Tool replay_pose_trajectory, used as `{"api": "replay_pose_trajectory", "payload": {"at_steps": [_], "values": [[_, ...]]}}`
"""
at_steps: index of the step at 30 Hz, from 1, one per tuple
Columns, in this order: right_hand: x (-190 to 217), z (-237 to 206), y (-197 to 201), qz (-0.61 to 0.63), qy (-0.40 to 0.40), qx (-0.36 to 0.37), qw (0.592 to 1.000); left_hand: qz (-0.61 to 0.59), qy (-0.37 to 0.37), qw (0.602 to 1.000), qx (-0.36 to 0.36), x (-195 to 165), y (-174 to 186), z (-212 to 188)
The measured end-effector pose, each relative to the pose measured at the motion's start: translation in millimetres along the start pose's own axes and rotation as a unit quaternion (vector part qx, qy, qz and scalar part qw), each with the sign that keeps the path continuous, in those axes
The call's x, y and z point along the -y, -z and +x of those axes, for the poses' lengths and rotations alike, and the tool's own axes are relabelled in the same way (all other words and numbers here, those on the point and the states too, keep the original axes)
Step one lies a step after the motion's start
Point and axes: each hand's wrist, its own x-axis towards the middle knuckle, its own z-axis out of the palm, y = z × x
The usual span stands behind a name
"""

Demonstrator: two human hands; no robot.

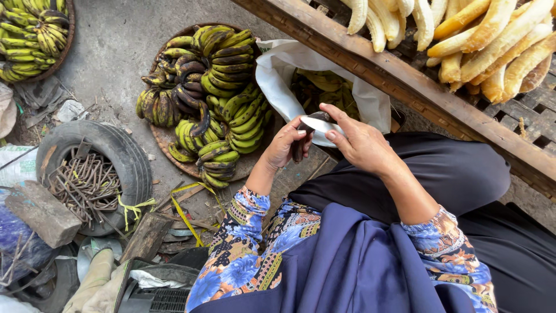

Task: The person sits on the ground and peels green bananas with a knife, cutting the peel by hand. They take bananas one at a time from a basket, place the peeled fruit on a slatted wooden rack, and drop the peels into a white sack beside them.

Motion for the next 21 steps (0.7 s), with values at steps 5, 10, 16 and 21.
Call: {"api": "replay_pose_trajectory", "payload": {"at_steps": [5, 10, 16, 21], "values": [[-1.9, -0.7, -4.4, 0.001, -0.001, -0.006, 1.000, -0.023, 0.021, 0.999, -0.014, 1.6, -9.6, -3.7], [-4.1, 0.2, -10.7, -0.013, 0.004, -0.047, 0.999, 0.286, -0.070, 0.955, -0.049, 0.9, -26.1, -3.0], [8.0, 7.8, -33.8, -0.114, 0.017, -0.156, 0.981, 0.642, -0.277, 0.680, -0.222, 8.1, -57.0, 13.1], [-4.0, 25.2, -43.7, -0.152, -0.002, -0.164, 0.975, 0.647, -0.302, 0.640, -0.284, 6.7, -69.0, 25.3]]}}
